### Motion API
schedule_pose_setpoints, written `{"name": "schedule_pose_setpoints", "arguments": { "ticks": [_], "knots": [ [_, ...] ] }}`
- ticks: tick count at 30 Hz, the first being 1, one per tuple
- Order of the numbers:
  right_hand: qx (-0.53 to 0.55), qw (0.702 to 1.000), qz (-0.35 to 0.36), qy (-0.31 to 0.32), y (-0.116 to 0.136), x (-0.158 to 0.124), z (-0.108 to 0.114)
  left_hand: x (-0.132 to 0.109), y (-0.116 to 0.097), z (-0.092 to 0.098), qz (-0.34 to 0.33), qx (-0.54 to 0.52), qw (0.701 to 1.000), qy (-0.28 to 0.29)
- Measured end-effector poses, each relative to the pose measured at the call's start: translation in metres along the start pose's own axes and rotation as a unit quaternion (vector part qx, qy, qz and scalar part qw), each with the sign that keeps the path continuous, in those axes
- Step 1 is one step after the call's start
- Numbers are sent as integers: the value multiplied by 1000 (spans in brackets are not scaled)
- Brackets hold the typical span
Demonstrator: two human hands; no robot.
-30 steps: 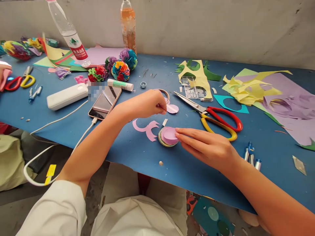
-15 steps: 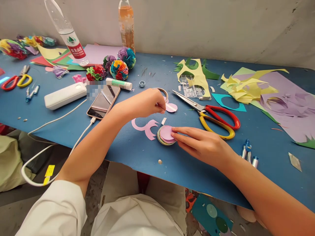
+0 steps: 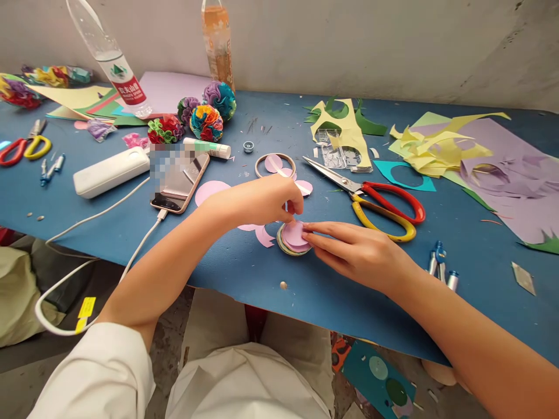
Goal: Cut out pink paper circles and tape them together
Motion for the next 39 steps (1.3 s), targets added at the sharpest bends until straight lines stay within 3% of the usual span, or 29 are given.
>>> {"name": "schedule_pose_setpoints", "arguments": {
  "ticks": [5,11,18,23,30,32,37,39],
  "knots": [
    [8,999,32,-26,4,-1,3,-2,-6,-2,-15,-1,1000,5],
    [10,1000,6,4,0,-1,0,-1,-8,-9,13,42,998,46],
    [17,998,67,7,22,3,4,-1,-7,-11,17,57,996,65],
    [65,996,44,43,18,1,0,0,2,-12,58,-6,995,79],
    [150,988,14,-20,-4,3,10,5,10,-16,91,-100,988,74],
    [166,985,-14,-33,-10,3,12,6,10,-12,79,-75,993,48],
    [48,980,-180,-65,-48,-5,11,13,20,19,31,64,982,-174],
    [-7,971,-232,-59,-63,-10,9,15,25,20,16,104,973,-207]
  ]
}}
Point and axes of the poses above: each hand's wrist, its own x-axis towards the middle knuckle, its own z-axis out of the back of the hand, y = z × x, the point moved 7 cm from there along x, towards the middle knuckle, and after that the axes turned 12 degrees about -y, right-handed, at the moved point
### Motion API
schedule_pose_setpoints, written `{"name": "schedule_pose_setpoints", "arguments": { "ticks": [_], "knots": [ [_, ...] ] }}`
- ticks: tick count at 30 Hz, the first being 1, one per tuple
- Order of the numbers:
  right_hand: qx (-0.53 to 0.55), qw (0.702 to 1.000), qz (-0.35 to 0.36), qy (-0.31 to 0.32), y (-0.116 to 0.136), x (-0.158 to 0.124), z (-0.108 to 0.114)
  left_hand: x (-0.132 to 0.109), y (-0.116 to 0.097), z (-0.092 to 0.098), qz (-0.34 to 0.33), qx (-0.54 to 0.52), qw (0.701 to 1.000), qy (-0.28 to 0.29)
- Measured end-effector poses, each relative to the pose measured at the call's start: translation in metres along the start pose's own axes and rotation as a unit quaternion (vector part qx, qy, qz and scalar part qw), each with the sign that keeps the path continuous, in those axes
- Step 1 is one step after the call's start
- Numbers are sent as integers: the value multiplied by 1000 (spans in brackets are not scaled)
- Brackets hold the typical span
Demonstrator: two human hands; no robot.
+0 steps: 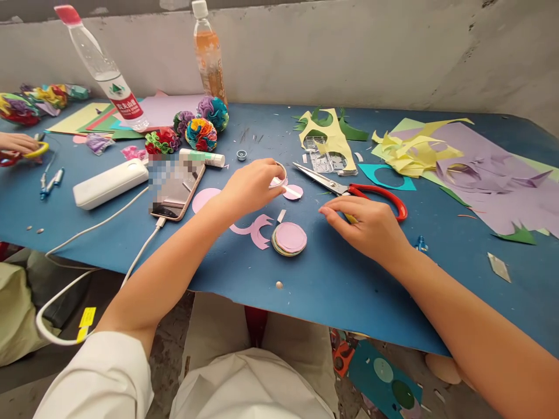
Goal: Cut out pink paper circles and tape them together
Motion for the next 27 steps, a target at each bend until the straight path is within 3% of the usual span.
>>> {"name": "schedule_pose_setpoints", "arguments": {
  "ticks": [4,8,11,15,18,20,23,25,27],
  "knots": [
    [-66,996,-60,22,-20,2,-7,0,-1,-18,-53,16,998,9],
    [-75,994,-76,38,-25,3,-11,2,-3,-30,-84,48,995,17],
    [-70,994,-70,48,-24,3,-15,4,5,-30,-63,69,996,15],
    [-53,994,-75,56,-23,1,-18,5,19,-28,-14,107,992,65],
    [-2,992,-121,36,-26,0,-18,5,13,-20,-14,105,993,60],
    [85,977,-196,7,-33,-1,-17,5,2,-14,-34,80,995,42],
    [250,916,-312,-23,-42,-5,-22,1,-21,-6,-97,16,995,10],
    [314,885,-343,-32,-43,-6,-23,-3,-34,-1,-133,-44,990,-16],
    [342,874,-342,-38,-41,-4,-22,-6,-41,4,-142,-111,983,-41]
  ]
}}
Point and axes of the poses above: each hand's wrist, its own x-axis towards the middle knuckle, its own z-axis out of the back of the hand, y = z × x, the point moved 7 cm from there along x, towards the middle knuckle, and after that the axes turned 12 degrees about -y, right-handed, at the moved point
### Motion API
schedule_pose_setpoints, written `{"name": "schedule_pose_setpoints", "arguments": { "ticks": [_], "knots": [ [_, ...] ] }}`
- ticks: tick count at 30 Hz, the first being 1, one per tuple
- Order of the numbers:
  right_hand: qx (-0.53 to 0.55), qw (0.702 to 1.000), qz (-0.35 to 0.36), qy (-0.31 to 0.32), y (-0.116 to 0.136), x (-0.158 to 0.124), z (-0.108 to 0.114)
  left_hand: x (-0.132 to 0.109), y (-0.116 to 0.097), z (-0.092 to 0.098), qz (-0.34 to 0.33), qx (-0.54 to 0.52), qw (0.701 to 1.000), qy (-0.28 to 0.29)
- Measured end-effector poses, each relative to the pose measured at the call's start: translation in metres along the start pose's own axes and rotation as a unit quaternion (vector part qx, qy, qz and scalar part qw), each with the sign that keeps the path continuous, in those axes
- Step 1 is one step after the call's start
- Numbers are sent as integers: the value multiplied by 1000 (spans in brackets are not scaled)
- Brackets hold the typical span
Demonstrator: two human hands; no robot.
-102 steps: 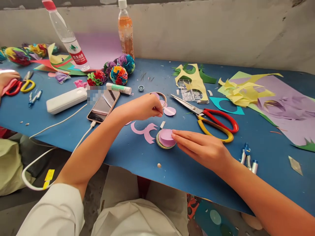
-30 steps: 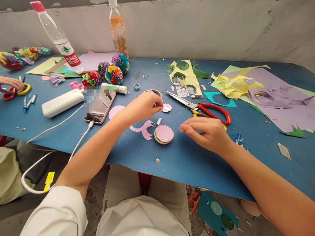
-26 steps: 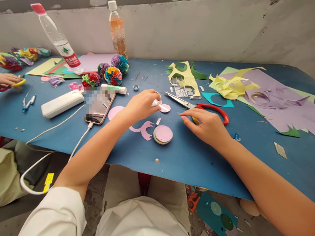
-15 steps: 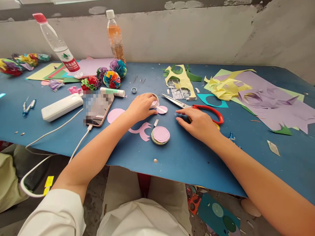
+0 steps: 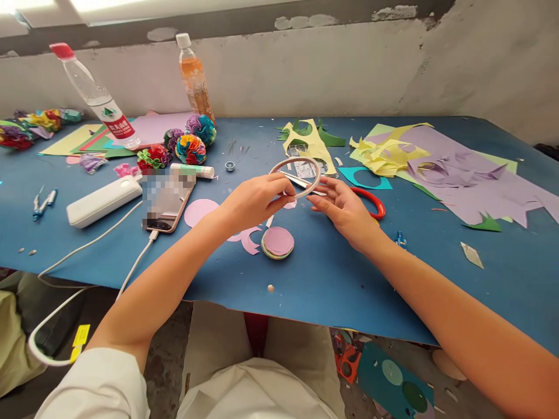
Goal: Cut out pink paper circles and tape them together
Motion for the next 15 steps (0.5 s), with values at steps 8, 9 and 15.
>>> {"name": "schedule_pose_setpoints", "arguments": {
  "ticks": [8,9,15],
  "knots": [
    [-8,995,97,-25,20,-4,6,1,-3,5,120,-279,952,-42],
    [-15,995,97,-21,20,-4,5,2,-3,6,130,-302,943,-46],
    [-1,998,62,27,22,-8,-4,5,-2,15,158,-365,914,-78]
  ]
}}
Point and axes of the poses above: each hand's wrist, its own x-axis towards the middle knuckle, its own z-axis out of the back of the hand, y = z × x, the point moved 7 cm from there along x, towards the middle knuckle, and after that the axes turned 12 degrees about -y, right-handed, at the moved point
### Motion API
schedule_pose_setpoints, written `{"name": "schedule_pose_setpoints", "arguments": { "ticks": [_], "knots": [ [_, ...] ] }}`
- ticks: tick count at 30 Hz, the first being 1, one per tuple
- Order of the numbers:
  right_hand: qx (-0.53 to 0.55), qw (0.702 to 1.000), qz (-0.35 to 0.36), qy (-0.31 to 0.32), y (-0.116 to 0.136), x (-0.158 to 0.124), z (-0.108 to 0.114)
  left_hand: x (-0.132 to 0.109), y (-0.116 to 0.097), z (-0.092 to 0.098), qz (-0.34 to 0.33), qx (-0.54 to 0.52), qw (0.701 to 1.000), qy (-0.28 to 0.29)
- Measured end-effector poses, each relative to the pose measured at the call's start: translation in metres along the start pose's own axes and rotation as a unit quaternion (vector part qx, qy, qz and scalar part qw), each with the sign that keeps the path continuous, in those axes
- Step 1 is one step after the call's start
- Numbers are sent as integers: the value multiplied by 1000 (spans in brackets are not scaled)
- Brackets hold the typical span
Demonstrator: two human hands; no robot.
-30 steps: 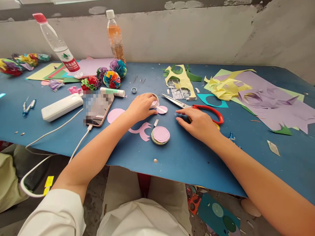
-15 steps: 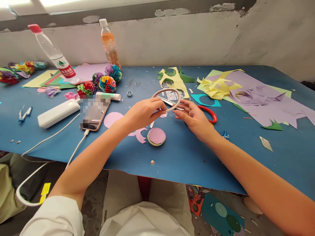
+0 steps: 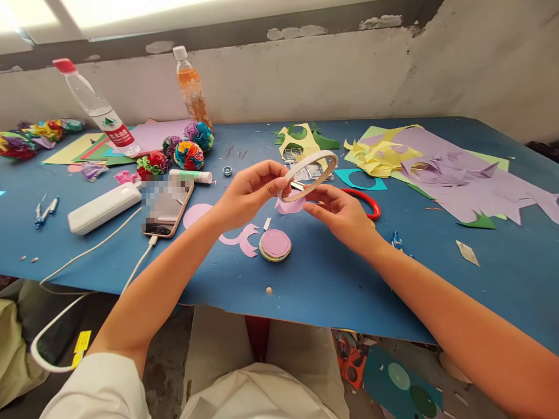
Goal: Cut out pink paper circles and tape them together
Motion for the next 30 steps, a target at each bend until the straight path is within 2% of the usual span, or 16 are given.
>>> {"name": "schedule_pose_setpoints", "arguments": {
  "ticks": [3,8,17,22,25,27,30],
  "knots": [
    [42,999,-24,12,6,-4,-5,0,1,3,27,8,1000,-12],
    [71,996,-62,-4,7,-8,-5,-2,-3,5,24,30,999,-14],
    [30,997,-44,-52,6,-3,8,5,-6,20,0,76,994,-81],
    [-63,990,32,-119,17,2,31,9,-8,33,-46,122,983,-132],
    [-152,971,128,-134,32,0,38,9,-7,37,-71,209,965,-138],
    [-216,947,213,-103,44,-5,32,8,0,37,-62,317,939,-117],
    [-286,913,288,-28,48,-11,19,4,18,37,-7,495,867,-48]
  ]
}}
Point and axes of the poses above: each hand's wrist, its own x-axis towards the middle knuckle, its own z-axis out of the back of the hand, y = z × x, the point moved 7 cm from there along x, towards the middle knuckle, and after that the axes turned 12 degrees about -y, right-handed, at the moved point
